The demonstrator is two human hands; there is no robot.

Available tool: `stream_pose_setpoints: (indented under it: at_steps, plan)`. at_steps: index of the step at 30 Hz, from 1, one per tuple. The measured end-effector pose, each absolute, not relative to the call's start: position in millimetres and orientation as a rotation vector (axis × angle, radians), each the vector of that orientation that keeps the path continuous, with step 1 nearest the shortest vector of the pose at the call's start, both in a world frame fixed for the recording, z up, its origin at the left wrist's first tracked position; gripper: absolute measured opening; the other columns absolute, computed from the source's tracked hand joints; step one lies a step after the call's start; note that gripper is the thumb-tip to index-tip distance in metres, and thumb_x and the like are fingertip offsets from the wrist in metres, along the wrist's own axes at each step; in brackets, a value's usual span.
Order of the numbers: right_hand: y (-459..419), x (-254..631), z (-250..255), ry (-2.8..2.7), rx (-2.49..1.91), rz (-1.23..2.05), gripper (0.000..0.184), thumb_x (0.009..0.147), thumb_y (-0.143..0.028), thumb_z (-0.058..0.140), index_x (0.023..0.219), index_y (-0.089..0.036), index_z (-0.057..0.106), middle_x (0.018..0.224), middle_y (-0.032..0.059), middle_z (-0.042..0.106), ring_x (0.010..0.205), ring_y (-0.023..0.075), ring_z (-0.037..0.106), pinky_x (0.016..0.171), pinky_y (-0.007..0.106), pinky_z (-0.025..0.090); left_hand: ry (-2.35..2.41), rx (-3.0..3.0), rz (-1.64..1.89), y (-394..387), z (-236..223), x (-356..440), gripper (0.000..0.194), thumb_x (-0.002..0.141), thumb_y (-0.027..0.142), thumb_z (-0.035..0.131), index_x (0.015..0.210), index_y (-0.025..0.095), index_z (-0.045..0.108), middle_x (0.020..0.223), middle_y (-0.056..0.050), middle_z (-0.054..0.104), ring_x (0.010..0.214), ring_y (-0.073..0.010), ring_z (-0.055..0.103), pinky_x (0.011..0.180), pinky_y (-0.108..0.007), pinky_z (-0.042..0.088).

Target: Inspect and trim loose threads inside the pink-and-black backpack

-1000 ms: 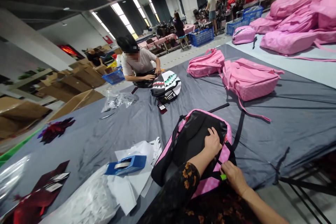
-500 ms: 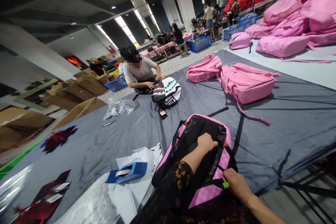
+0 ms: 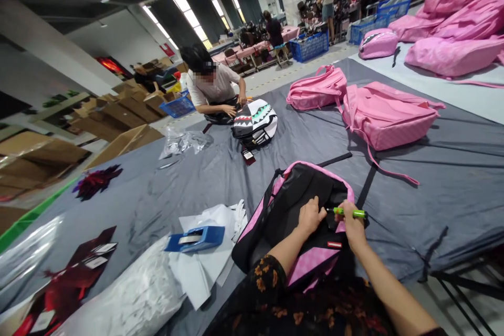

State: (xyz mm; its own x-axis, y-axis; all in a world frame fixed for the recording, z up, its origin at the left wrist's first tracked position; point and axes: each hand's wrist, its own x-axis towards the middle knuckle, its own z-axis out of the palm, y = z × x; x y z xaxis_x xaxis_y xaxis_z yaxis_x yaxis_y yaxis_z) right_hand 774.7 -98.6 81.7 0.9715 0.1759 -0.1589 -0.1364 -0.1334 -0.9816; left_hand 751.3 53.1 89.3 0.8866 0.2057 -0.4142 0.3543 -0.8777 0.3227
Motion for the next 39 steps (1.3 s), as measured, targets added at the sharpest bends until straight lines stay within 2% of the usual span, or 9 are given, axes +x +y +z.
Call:
stream_pose_setpoints:
  at_steps: [2,4,7,9,15,23,30,34,39]
  plan:
    - [-95,768,77,-0.072,-1.713,0.306,0.057,0.079,-0.078,0.059,0.076,-0.022,0.06,0.069,0.0028,0.065,0.064,0.0184,0.061,0.06,0.029,0.049,0.413,2.627,-0.488,55,85,748,0.056,0.099,0.029,0.043,0.148,0.003,0.039,0.13,-0.021,0.061,0.112,-0.0302,0.066,0.095,-0.038,0.052]
    - [-99,757,75,-0.111,-1.749,0.352,0.053,0.072,-0.073,0.071,0.077,-0.021,0.063,0.066,0.0015,0.064,0.06,0.0177,0.058,0.058,0.029,0.047,0.373,2.587,-0.461,60,81,747,0.051,0.099,0.03,0.046,0.144,0.007,0.046,0.128,-0.017,0.062,0.109,-0.027,0.067,0.094,-0.035,0.052]
    - [-110,745,73,-0.102,-1.788,0.391,0.053,0.079,-0.074,0.062,0.074,-0.022,0.061,0.054,-0.0006,0.058,0.048,0.0164,0.053,0.05,0.029,0.045,0.308,2.527,-0.439,69,75,750,0.036,0.096,0.029,0.051,0.127,0.012,0.059,0.114,-0.011,0.067,0.099,-0.022,0.068,0.09,-0.03,0.052]
    - [-115,743,72,-0.104,-1.81,0.402,0.055,0.083,-0.075,0.055,0.07,-0.023,0.057,0.05,-0.0008,0.056,0.046,0.0166,0.052,0.048,0.029,0.044,0.293,2.504,-0.425,72,71,751,0.034,0.095,0.027,0.052,0.125,0.013,0.059,0.111,-0.011,0.068,0.098,-0.022,0.067,0.089,-0.03,0.052]
    - [-112,742,71,-0.221,-1.906,0.396,0.05,0.079,-0.07,0.064,0.065,-0.022,0.058,0.055,-0.0031,0.05,0.053,0.0132,0.045,0.053,0.027,0.038,0.231,2.481,-0.421,72,61,755,0.034,0.095,0.028,0.051,0.124,0.011,0.057,0.113,-0.013,0.068,0.101,-0.0253,0.067,0.092,-0.034,0.053]
    - [-113,740,61,-0.291,-1.972,0.406,0.051,0.08,-0.071,0.062,0.066,-0.022,0.061,0.059,-0.0015,0.053,0.055,0.0146,0.047,0.054,0.027,0.039,0.195,2.468,-0.453,75,56,756,0.049,0.097,0.028,0.049,0.141,0.006,0.044,0.127,-0.019,0.064,0.117,-0.0284,0.064,0.103,-0.037,0.05]
    - [-114,740,60,-0.302,-1.973,0.387,0.05,0.083,-0.069,0.057,0.07,-0.021,0.061,0.063,-0.0013,0.055,0.058,0.0148,0.05,0.057,0.027,0.041,0.188,2.458,-0.45,74,57,755,0.051,0.097,0.028,0.048,0.142,0.004,0.043,0.13,-0.02,0.062,0.119,-0.0287,0.063,0.105,-0.038,0.05]
    - [-114,741,57,-0.3,-1.984,0.383,0.05,0.08,-0.069,0.059,0.064,-0.022,0.057,0.055,-0.0029,0.048,0.052,0.0136,0.045,0.052,0.026,0.038,0.194,2.461,-0.45,74,56,755,0.051,0.097,0.028,0.048,0.142,0.005,0.042,0.132,-0.02,0.062,0.12,-0.0296,0.063,0.106,-0.041,0.05]
    - [-114,741,55,-0.315,-1.985,0.368,0.048,0.08,-0.069,0.059,0.07,-0.021,0.063,0.061,-0.0004,0.057,0.056,0.0154,0.051,0.055,0.027,0.042,0.19,2.459,-0.461,73,55,755,0.051,0.097,0.028,0.048,0.141,0.004,0.042,0.131,-0.021,0.062,0.121,-0.0303,0.063,0.105,-0.041,0.05]
